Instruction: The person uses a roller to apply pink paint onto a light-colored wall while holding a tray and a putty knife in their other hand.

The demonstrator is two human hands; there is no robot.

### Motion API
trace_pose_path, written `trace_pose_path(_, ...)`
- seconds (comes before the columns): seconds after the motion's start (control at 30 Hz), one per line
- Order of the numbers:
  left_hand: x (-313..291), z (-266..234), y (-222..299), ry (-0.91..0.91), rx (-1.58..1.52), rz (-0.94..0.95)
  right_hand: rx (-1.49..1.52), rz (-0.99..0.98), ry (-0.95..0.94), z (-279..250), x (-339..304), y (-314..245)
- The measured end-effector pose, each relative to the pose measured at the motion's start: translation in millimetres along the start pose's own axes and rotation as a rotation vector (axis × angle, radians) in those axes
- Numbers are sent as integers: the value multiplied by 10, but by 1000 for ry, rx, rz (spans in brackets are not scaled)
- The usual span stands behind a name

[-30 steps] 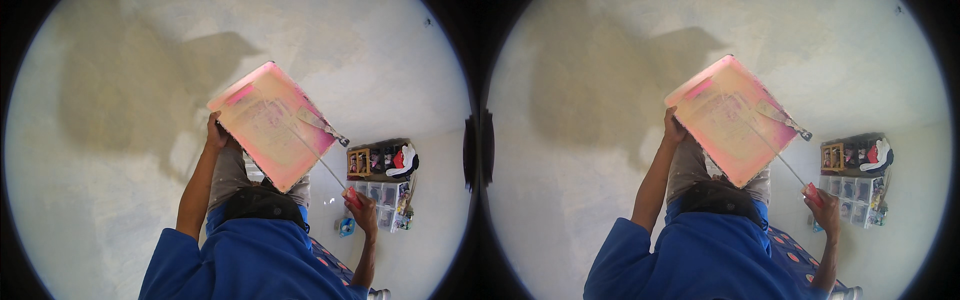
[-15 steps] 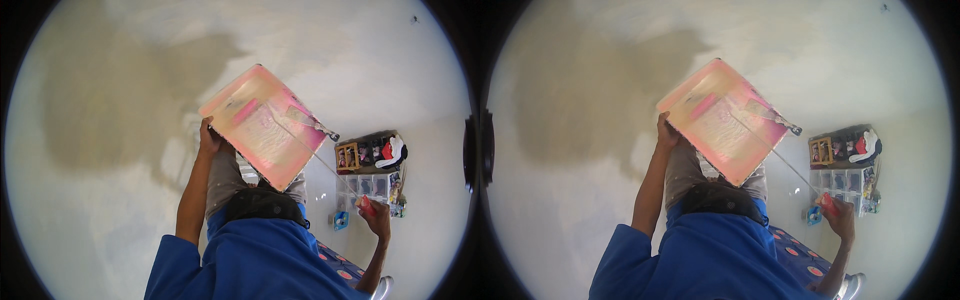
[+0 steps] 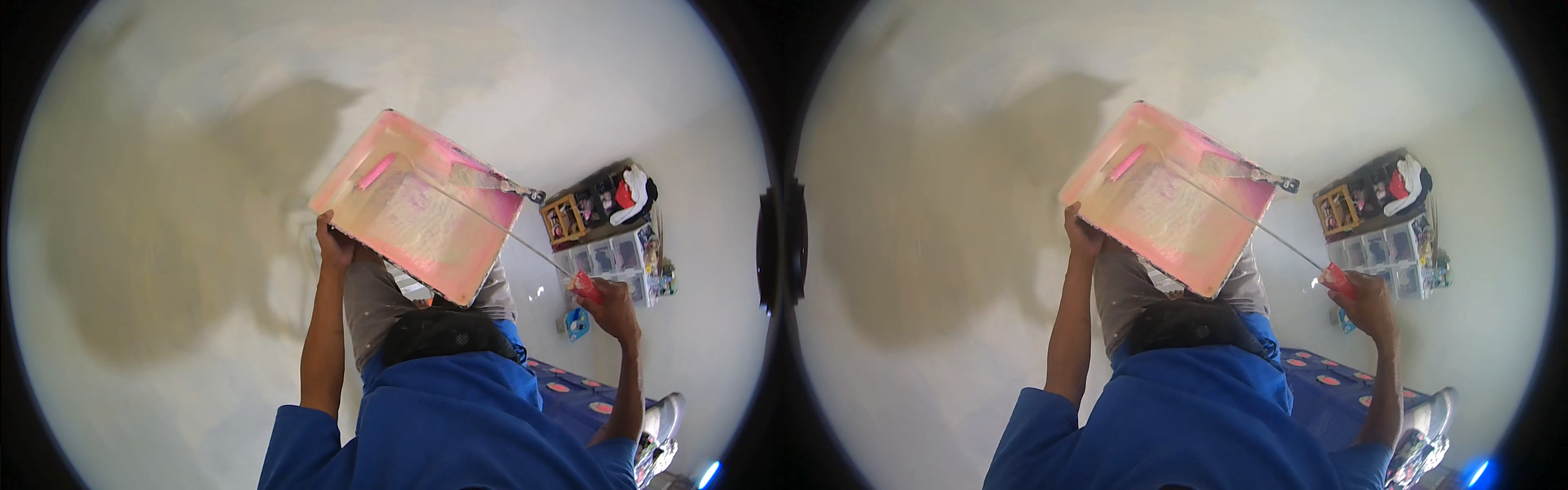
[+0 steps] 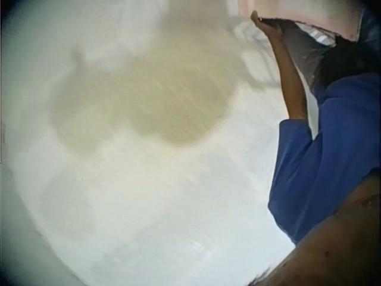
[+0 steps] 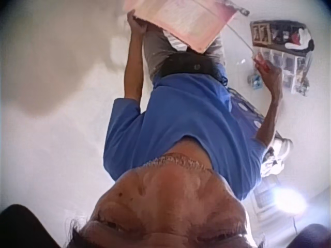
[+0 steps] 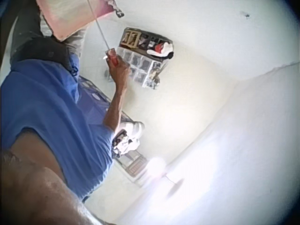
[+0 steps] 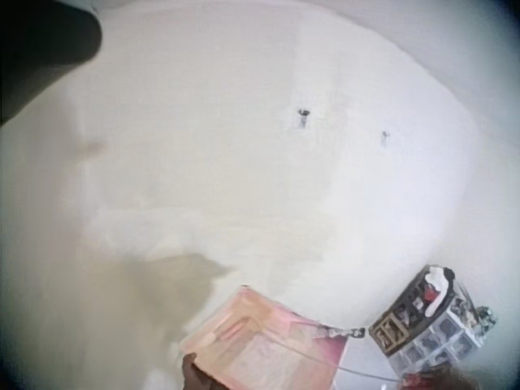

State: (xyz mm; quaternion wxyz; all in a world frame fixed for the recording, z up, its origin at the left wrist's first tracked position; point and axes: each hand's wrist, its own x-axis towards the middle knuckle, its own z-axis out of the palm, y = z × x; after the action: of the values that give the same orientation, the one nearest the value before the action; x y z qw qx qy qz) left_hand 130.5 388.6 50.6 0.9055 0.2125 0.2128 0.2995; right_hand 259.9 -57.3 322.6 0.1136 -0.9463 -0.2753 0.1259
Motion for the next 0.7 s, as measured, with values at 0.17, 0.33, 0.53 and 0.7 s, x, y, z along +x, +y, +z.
trace_pose_path(0.17, 116, -45, 52, -17, -29, -88, 65, 61, 61, -27, -297, 93)
trace_pose_path(0.33, 313, 7, 50, -39, 2, -212, 27, 190, 94, 29, -582, 243)
trace_pose_path(0.53, 689, -152, 10, -197, 100, -176, 26, 354, 25, -146, -858, 337)
trace_pose_path(0.7, 622, 101, -68, -174, 104, -254, -90, 326, -16, 124, -985, 552)
